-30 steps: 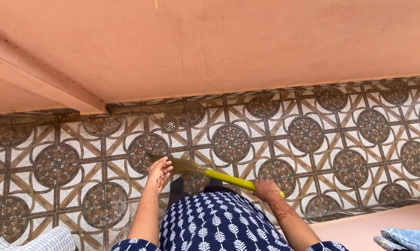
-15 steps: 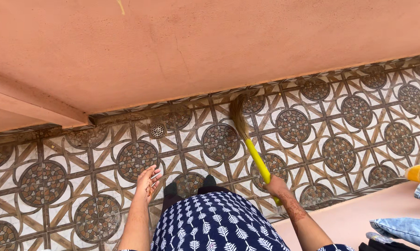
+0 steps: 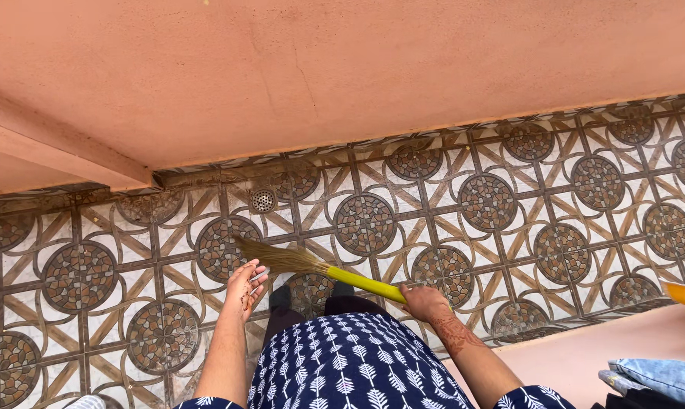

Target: The person sweeps the tiled floor of a balcony using a long-handled broom, moving dust and debris toward a drain.

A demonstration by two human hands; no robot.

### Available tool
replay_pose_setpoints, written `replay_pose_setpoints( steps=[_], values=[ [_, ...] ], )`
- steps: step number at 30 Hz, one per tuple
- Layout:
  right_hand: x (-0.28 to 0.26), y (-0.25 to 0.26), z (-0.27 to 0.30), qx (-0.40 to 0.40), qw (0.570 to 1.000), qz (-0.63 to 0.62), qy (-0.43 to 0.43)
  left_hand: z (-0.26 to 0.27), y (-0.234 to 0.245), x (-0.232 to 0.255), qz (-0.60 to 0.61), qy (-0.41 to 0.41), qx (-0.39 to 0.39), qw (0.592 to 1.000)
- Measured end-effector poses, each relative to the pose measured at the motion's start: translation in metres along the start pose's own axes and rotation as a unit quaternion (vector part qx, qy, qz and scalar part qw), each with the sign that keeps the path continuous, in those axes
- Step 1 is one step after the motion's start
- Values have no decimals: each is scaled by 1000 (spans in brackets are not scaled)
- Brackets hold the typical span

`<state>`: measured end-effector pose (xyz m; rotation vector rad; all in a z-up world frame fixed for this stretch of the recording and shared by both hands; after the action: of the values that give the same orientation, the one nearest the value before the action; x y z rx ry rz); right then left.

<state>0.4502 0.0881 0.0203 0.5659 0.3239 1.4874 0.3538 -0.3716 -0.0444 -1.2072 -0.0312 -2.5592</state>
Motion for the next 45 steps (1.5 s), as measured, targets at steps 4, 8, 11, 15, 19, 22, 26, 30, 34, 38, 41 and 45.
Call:
replay_pose_setpoints(
  steps=[4, 8, 11, 15, 19, 22, 26, 30, 34, 38, 41, 45],
  values=[
    [73, -38, -6, -35, 994, -57, -90, 7, 3, -11, 12, 15, 9, 1000],
    [158, -45, 6, -35, 966, -160, -202, 6, -8, -23, 36, 15, 13, 999],
    [188, -24, 4, -15, 938, -236, -252, 0, -24, -23, 43, -1, 0, 999],
    [174, 15, -14, -1, 926, -261, -271, -10, -49, -25, 37, -3, -20, 999],
    [127, 46, -15, -29, 927, -306, -216, -8, -69, -11, 18, -6, -24, 1000],
    [83, 66, -15, 49, 972, -207, -100, -1, -78, -1, 8, -8, -31, 999],
    [12, 48, -10, 82, 996, 22, -29, 6, -76, 2, 8, -10, -33, 999],
    [-10, 20, -13, 37, 999, -2, -19, 12, -55, -2, -5, 0, -15, 1000],
    [44, -13, -17, -18, 994, -68, -89, 15, -31, -5, -14, -2, -7, 1000],
    [132, -25, -24, -40, 974, -105, -199, 15, -21, -12, -18, 10, 2, 1000],
    [175, -22, -20, -2, 952, -148, -267, 17, -21, -20, -24, 12, -3, 1000],
    [192, -7, -13, 44, 939, -185, -286, 21, -28, -25, 7, 17, -7, 1000]
  ],
)
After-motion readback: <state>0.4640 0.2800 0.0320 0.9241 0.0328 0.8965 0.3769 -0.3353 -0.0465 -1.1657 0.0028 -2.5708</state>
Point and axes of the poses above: each hand's wrist, its own z-axis away from the middle knuckle, its own y-axis out of the back of the hand, x = y × z, the point moved 10 cm from there along -z, towards the middle knuckle, and after that the axes turned 15 degrees about -y, right-handed, at the moved point
